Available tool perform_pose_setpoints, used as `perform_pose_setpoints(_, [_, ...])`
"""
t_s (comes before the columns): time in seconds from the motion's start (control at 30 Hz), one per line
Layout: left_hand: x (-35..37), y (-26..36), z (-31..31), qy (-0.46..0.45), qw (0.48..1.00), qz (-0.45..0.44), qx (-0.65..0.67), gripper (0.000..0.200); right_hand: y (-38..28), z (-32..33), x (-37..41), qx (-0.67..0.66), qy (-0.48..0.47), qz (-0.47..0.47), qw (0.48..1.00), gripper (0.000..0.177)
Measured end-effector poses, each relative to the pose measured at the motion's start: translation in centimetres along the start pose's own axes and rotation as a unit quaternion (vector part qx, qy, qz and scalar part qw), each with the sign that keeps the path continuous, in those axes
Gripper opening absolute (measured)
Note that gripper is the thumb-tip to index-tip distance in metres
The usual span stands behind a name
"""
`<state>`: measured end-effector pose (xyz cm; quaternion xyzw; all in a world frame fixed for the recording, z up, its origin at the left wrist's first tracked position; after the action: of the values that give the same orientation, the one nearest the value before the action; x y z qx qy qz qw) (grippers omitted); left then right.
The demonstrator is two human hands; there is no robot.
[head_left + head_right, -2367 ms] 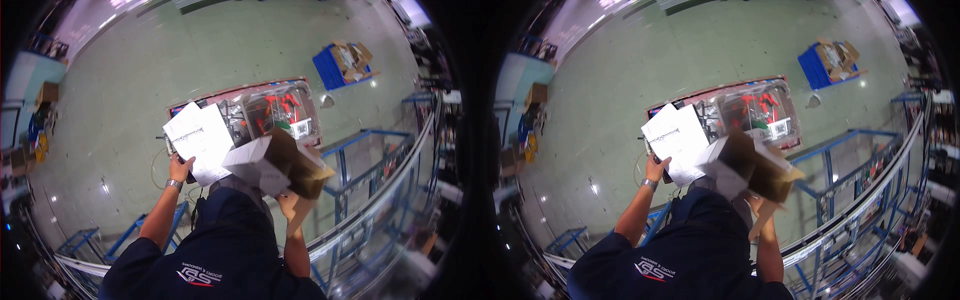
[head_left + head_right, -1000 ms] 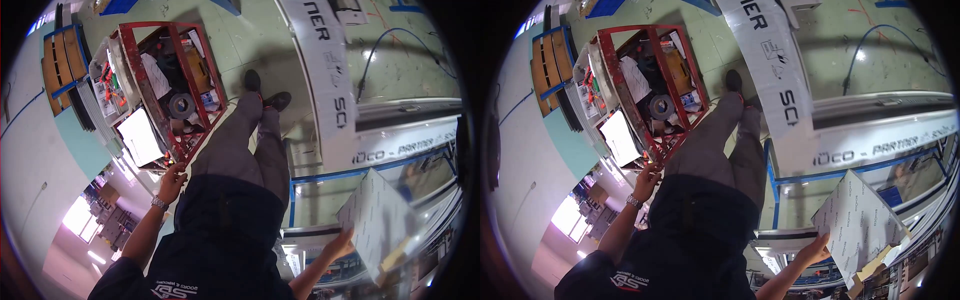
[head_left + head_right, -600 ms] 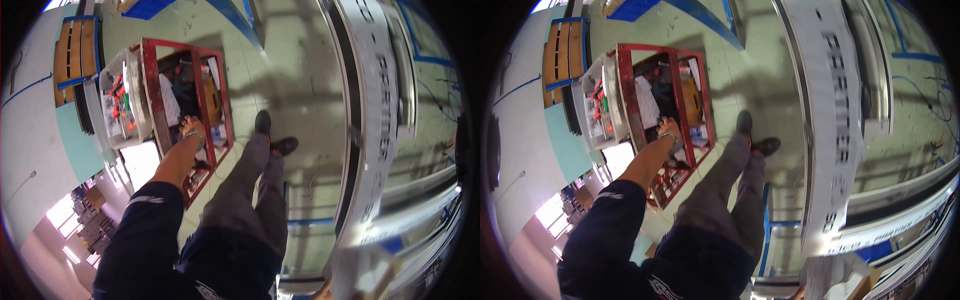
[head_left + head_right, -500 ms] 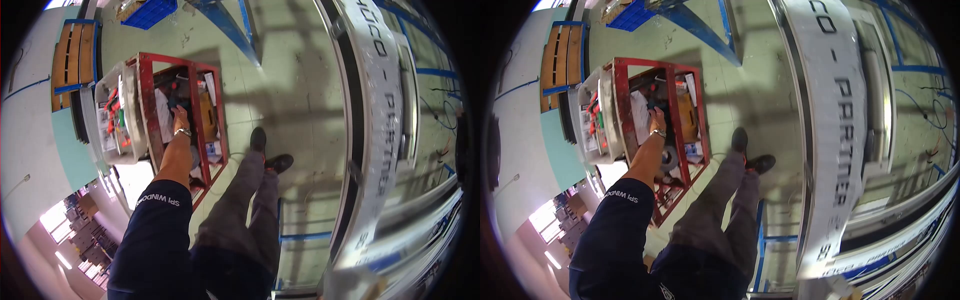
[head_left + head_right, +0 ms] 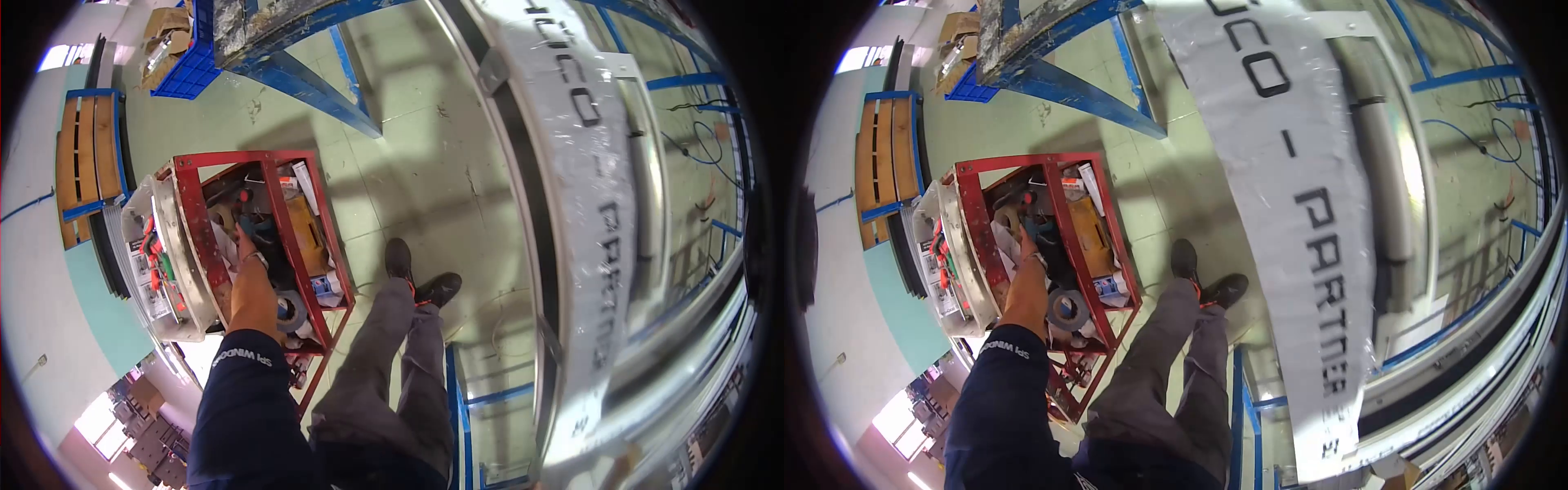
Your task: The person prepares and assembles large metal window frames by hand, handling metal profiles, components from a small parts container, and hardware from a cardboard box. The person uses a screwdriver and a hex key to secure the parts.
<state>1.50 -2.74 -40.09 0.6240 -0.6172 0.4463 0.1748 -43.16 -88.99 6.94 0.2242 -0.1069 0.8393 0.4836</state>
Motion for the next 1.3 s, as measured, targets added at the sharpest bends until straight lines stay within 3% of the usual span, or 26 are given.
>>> perform_pose_setpoints(0.03, [0.1, 0.3, 0.2, -0.016, 1.0, -0.022, -0.004, 0.044, -1.2, 0.2, 0.7, 0.264, 0.027, 0.066, 0.962, 0.045])
perform_pose_setpoints(0.07, [1.1, -0.2, 0.3, 0.006, 0.999, -0.029, 0.031, 0.043, -2.0, 0.2, 1.0, 0.506, 0.051, 0.127, 0.852, 0.052])
perform_pose_setpoints(0.1, [2.4, -0.4, 0.4, 0.043, 0.995, -0.032, 0.088, 0.042, -4.5, 0.8, 0.0, 0.262, -0.041, 0.117, 0.957, 0.053])
perform_pose_setpoints(0.13, [3.8, -0.7, 1.0, 0.089, 0.983, -0.039, 0.153, 0.041, -6.5, 1.2, -0.6, -0.009, -0.121, 0.099, 0.988, 0.054])
perform_pose_setpoints(0.17, [5.5, -1.2, 1.6, 0.137, 0.968, -0.049, 0.205, 0.04, 1.2, -3.0, -2.8, -0.313, -0.179, 0.071, 0.93, 0.046])
perform_pose_setpoints(0.23, [8.0, -1.6, 3.6, 0.236, 0.934, -0.088, 0.252, 0.038, -7.3, -1.0, -1.2, -0.21, -0.084, 0.124, 0.966, 0.023])
perform_pose_setpoints(0.3, [10.9, -2.7, 5.6, 0.315, 0.914, -0.125, 0.222, 0.036, -15.9, 1.9, -0.2, -0.137, -0.048, 0.157, 0.977, 0.026])
perform_pose_setpoints(0.37, [14.1, -5.1, 7.3, 0.379, 0.903, -0.139, 0.149, 0.034, -11.5, -2.8, -0.4, -0.031, 0.01, 0.129, 0.991, 0.017])
perform_pose_setpoints(0.4, [15.9, -6.4, 8.0, 0.412, 0.894, -0.14, 0.108, 0.033, -18.9, 3.2, 0.0, -0.197, -0.018, 0.096, 0.976, 0.025])
perform_pose_setpoints(0.5, [22.2, -9.0, 8.9, 0.54, 0.836, -0.092, -0.036, 0.03, -18.9, 4.7, -0.7, -0.142, -0.029, 0.151, 0.978, 0.062])
perform_pose_setpoints(0.53, [25.1, -9.1, 9.7, 0.456, 0.862, -0.16, 0.152, 0.034, -19.2, 5.5, -0.4, -0.141, -0.02, 0.174, 0.974, 0.068])
perform_pose_setpoints(0.57, [32.7, -11.3, 9.7, 0.459, 0.863, -0.181, 0.114, 0.036, -18.9, 5.3, -0.3, -0.178, -0.011, 0.169, 0.969, 0.076])
perform_pose_setpoints(0.6, [41.0, -13.3, 8.9, 0.458, 0.863, -0.2, 0.072, 0.038, -18.0, 4.2, -0.3, -0.183, 0.035, 0.189, 0.964, 0.078])
perform_pose_setpoints(0.67, [48.4, -13.9, 7.8, 0.627, 0.759, -0.152, 0.081, 0.05, -18.0, 4.3, 0.3, -0.19, 0.011, 0.16, 0.969, 0.077])
perform_pose_setpoints(0.73, [59.5, -14.7, 7.0, 0.621, 0.754, -0.205, 0.071, 0.057, -18.0, 4.0, 0.5, -0.219, 0.042, 0.157, 0.962, 0.077])
perform_pose_setpoints(0.8, [66.5, -13.9, 6.1, 0.663, 0.693, -0.27, 0.088, 0.061, -17.4, 3.7, 0.1, -0.262, 0.129, 0.21, 0.933, 0.078])
perform_pose_setpoints(0.83, [69.2, -13.2, 5.8, 0.679, 0.659, -0.306, 0.099, 0.063, -17.7, 4.1, 1.2, -0.331, 0.132, 0.176, 0.918, 0.076])
perform_pose_setpoints(0.9, [73.1, -11.9, 5.8, 0.669, 0.615, -0.388, 0.154, 0.065, -17.1, 3.7, 2.6, -0.466, 0.195, 0.2, 0.84, 0.063])
perform_pose_setpoints(1.03, [76.2, -10.4, 8.7, 0.643, 0.454, -0.567, 0.242, 0.068, -16.1, 4.7, 11.9, -0.305, 0.237, -0.034, 0.922, 0.039])
perform_pose_setpoints(1.07, [78.6, -9.8, 8.8, 0.551, 0.412, -0.653, 0.317, 0.063, -15.1, 3.6, 14.7, -0.297, 0.207, -0.105, 0.926, 0.037])
perform_pose_setpoints(1.1, [80.6, -10.0, 9.3, 0.535, 0.436, -0.642, 0.334, 0.056, -14.2, 2.5, 17.5, -0.287, 0.171, -0.174, 0.926, 0.036])
perform_pose_setpoints(1.13, [81.3, -9.3, 10.9, 0.563, 0.354, -0.678, 0.314, 0.05, -13.2, 0.9, 20.5, -0.272, 0.194, -0.214, 0.918, 0.036])
perform_pose_setpoints(1.17, [81.0, -9.7, 13.3, 0.614, 0.369, -0.644, 0.269, 0.041, -12.2, -0.8, 23.5, -0.259, 0.216, -0.254, 0.906, 0.037])
perform_pose_setpoints(1.23, [86.1, -8.9, 14.3, 0.46, 0.409, -0.715, 0.332, 0.032, -11.3, -1.3, 30.6, -0.342, 0.37, -0.296, 0.812, 0.045])
perform_pose_setpoints(1.27, [87.0, -7.7, 16.0, 0.314, 0.347, -0.808, 0.357, 0.038, -11.6, -0.8, 32.9, -0.382, 0.43, -0.313, 0.756, 0.05])
perform_pose_setpoints(1.3, [87.6, -6.9, 17.7, 0.157, 0.357, -0.839, 0.38, 0.046, -12.0, -0.3, 35.2, -0.416, 0.493, -0.321, 0.693, 0.056])
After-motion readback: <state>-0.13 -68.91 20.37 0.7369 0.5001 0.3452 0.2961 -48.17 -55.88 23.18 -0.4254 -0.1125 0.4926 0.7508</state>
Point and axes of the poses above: each hand's wrist, its own x-axis away from the middle knuckle, its own z-axis out of the back of the hand, y = z × x, the point moved 1 cm from there along -x, towards the middle knuckle, and after that the axes turned 15 degrees about -y, right-handed, at the moved point
